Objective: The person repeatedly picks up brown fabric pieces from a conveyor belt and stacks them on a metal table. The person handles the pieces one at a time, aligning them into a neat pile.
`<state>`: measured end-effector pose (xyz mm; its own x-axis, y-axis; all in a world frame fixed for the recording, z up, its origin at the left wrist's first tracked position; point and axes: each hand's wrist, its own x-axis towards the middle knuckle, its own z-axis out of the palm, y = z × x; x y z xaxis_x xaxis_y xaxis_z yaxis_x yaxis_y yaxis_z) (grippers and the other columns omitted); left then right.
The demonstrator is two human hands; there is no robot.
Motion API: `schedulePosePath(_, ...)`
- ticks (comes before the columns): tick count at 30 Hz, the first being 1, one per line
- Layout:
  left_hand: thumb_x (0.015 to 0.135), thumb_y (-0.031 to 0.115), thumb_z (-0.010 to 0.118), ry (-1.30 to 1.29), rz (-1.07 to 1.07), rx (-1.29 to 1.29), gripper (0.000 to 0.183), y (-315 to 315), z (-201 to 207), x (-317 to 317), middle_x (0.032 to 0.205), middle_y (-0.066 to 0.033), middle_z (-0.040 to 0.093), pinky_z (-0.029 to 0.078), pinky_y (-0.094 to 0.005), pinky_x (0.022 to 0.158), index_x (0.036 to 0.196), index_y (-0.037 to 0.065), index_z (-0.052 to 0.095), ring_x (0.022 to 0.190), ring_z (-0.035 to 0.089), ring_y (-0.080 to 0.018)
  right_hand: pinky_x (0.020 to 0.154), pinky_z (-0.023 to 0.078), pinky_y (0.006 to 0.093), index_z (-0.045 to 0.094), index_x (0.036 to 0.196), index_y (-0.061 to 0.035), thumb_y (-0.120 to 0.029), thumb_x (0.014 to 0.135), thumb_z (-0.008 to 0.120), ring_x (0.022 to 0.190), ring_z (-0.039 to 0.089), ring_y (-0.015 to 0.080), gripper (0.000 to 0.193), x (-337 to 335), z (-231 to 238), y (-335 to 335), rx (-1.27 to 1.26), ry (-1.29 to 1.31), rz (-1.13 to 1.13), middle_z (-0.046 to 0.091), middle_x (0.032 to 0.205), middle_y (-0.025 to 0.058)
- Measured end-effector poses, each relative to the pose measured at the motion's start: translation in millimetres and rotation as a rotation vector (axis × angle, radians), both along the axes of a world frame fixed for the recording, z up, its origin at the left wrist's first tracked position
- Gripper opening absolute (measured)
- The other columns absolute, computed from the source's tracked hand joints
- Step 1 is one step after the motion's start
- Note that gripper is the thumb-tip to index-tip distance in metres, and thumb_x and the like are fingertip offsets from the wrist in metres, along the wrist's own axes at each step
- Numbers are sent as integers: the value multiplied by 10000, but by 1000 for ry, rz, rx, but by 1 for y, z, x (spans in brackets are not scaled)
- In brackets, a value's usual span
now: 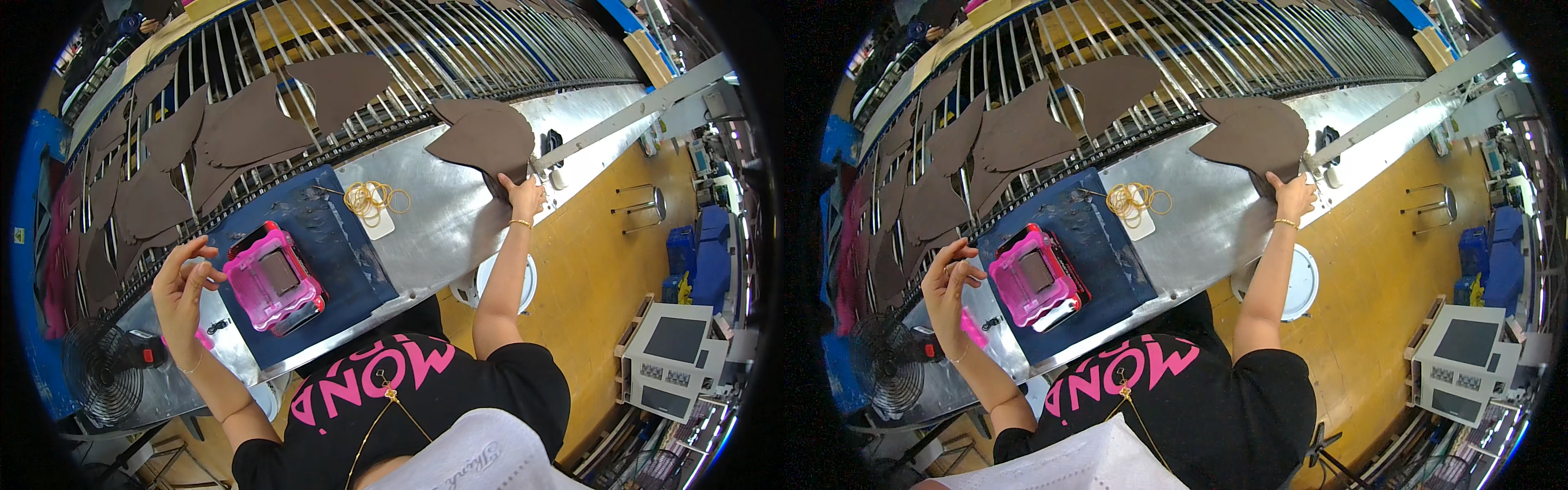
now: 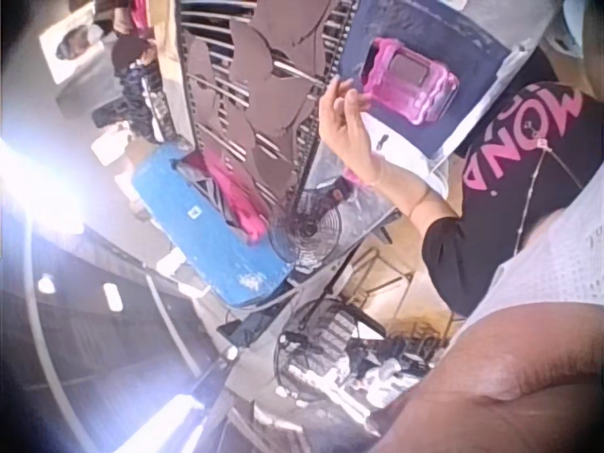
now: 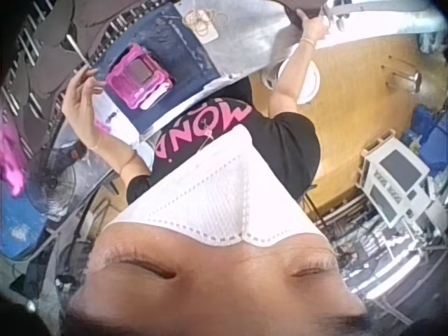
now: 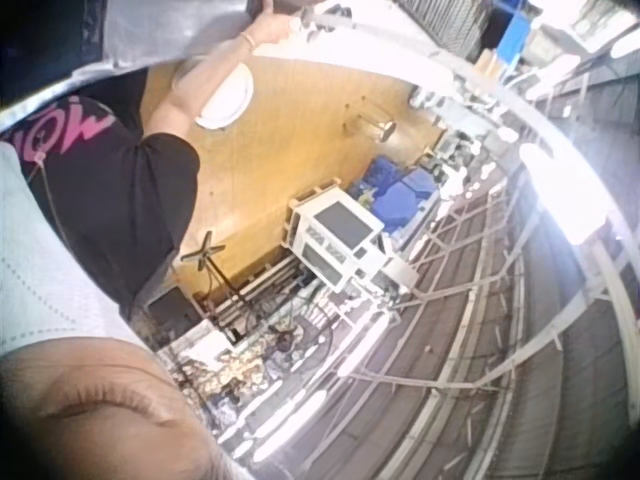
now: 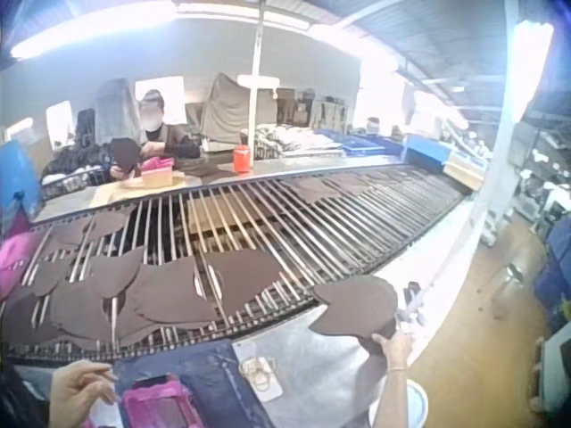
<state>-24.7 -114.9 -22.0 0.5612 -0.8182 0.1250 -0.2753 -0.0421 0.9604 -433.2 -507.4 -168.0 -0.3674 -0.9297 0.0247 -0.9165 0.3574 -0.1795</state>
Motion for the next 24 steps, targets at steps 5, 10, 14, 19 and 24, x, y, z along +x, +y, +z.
schedulePosePath(5,891,120,625,6,-3,19,301,6,3,-2,988,-97,644,485,-207,583,1166,2,598,706,646,-124,869,472,452,618,1110,-10,-424,617,834,1058,582,362,679,-26,9,-20,36,-52,202,610,1125,225)
schedulePosePath(10,881,87,619,-12,1,70,285,8,10,-7,971,-84,647,477,-201,586,1156,12,607,707,644,-119,541,540,358,493,1274,-93,-173,936,513,764,667,285,348,1,101,13,40,-354,481,647,941,211)
schedulePosePath(14,872,47,616,14,-39,24,310,-14,12,-12,1038,-85,630,492,-210,613,1180,19,594,776,651,-121,400,517,265,483,1223,-62,-169,983,464,585,654,161,263,41,184,61,-285,-538,780,655,758,140)
schedulePosePath(19,863,86,648,-107,220,-326,474,-55,0,-20,1085,-92,607,520,-246,642,1299,9,479,830,657,-164,410,541,216,415,1241,-18,-141,953,534,607,645,134,334,128,174,105,-367,-1378,1102,631,895,119)
schedulePosePath(24,907,150,623,156,206,-194,299,8,22,9,818,-67,639,471,-234,515,1142,-21,554,611,625,-138,894,421,218,402,1235,-8,-12,921,567,1035,521,92,354,216,133,171,-37,-1697,1282,559,1155,80)
